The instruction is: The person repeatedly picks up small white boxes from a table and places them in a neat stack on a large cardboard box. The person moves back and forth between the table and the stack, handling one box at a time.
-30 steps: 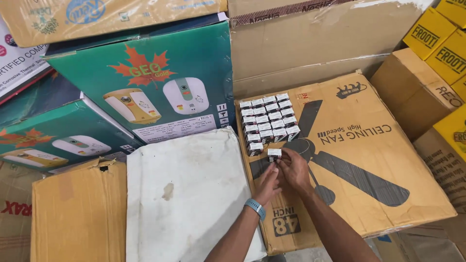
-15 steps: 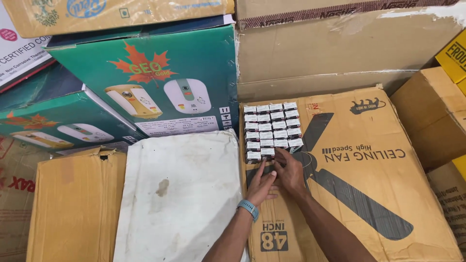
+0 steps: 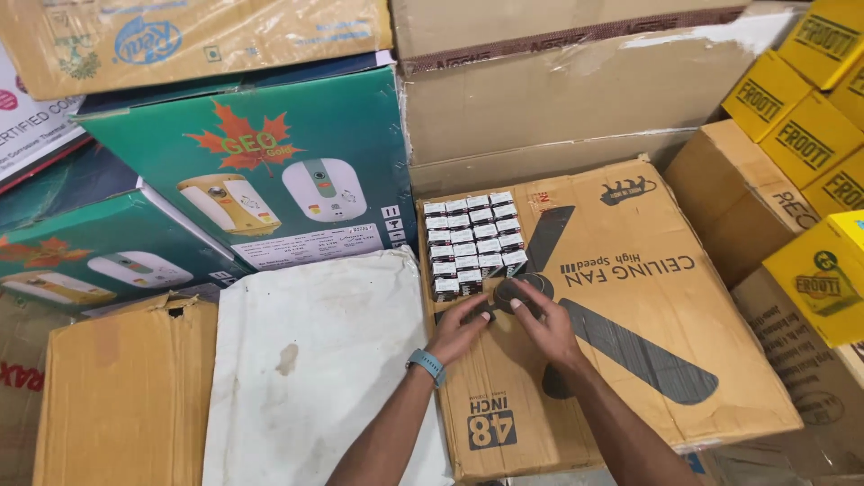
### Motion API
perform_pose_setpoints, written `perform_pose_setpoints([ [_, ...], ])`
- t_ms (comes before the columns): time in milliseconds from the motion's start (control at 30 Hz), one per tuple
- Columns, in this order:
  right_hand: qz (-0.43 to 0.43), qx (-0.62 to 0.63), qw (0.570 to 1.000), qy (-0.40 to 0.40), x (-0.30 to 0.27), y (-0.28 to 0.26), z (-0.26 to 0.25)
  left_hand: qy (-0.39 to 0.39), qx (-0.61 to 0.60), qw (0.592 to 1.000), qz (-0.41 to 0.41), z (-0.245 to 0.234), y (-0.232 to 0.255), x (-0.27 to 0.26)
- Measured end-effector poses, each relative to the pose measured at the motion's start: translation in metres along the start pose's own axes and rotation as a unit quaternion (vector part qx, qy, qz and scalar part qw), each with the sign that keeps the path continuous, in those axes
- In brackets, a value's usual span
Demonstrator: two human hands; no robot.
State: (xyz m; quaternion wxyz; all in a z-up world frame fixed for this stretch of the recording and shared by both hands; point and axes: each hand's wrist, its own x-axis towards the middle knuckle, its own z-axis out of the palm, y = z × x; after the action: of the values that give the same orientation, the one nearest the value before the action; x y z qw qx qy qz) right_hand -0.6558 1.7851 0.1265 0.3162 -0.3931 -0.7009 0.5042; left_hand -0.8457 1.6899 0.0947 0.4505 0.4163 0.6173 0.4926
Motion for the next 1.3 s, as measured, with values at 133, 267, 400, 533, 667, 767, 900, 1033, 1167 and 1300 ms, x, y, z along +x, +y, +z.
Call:
perform_pose_setpoints([
  [133,-0.053,-0.002,0.998,0.043,-0.031,-0.018,-0.025,-0.069,0.058,0.992,0.087,-0.013,0.0,0.002],
  [267,0.021,-0.05,0.996,0.076,-0.076,-0.038,-0.047,-0.131,0.091,0.982,0.101,-0.023,0.035,-0.021],
  [400,0.051,-0.064,0.987,0.135,-0.137,-0.06,-0.047,-0.21,0.101,0.967,0.105,-0.025,0.055,-0.041],
  [533,0.044,-0.064,0.967,0.243,-0.21,-0.053,-0.046,-0.289,0.107,0.946,0.104,-0.011,0.076,-0.07],
  [667,0.12,-0.041,0.937,0.325,-0.289,-0.049,-0.039,-0.362,0.088,0.923,0.097,0.019,0.096,-0.104],
  [767,0.116,0.013,0.914,0.388,-0.342,-0.071,-0.039,-0.413,0.067,0.902,0.11,0.053,0.115,-0.134],
  [900,0.13,0.034,0.883,0.449,-0.428,-0.083,-0.039,-0.494,0.031,0.86,0.124,0.112,0.114,-0.177],
  [1033,0.15,0.022,0.86,0.487,-0.516,-0.114,-0.035,-0.572,0.002,0.807,0.145,0.18,0.091,-0.223],
  [1167,0.17,0.037,0.806,0.565,-0.614,-0.165,-0.017,-0.634,-0.003,0.758,0.152,0.244,0.087,-0.3],
  [1300,0.182,0.013,0.767,0.616,-0.741,-0.135,-0.007,-0.692,-0.011,0.706,0.149,0.299,0.073,-0.401],
])
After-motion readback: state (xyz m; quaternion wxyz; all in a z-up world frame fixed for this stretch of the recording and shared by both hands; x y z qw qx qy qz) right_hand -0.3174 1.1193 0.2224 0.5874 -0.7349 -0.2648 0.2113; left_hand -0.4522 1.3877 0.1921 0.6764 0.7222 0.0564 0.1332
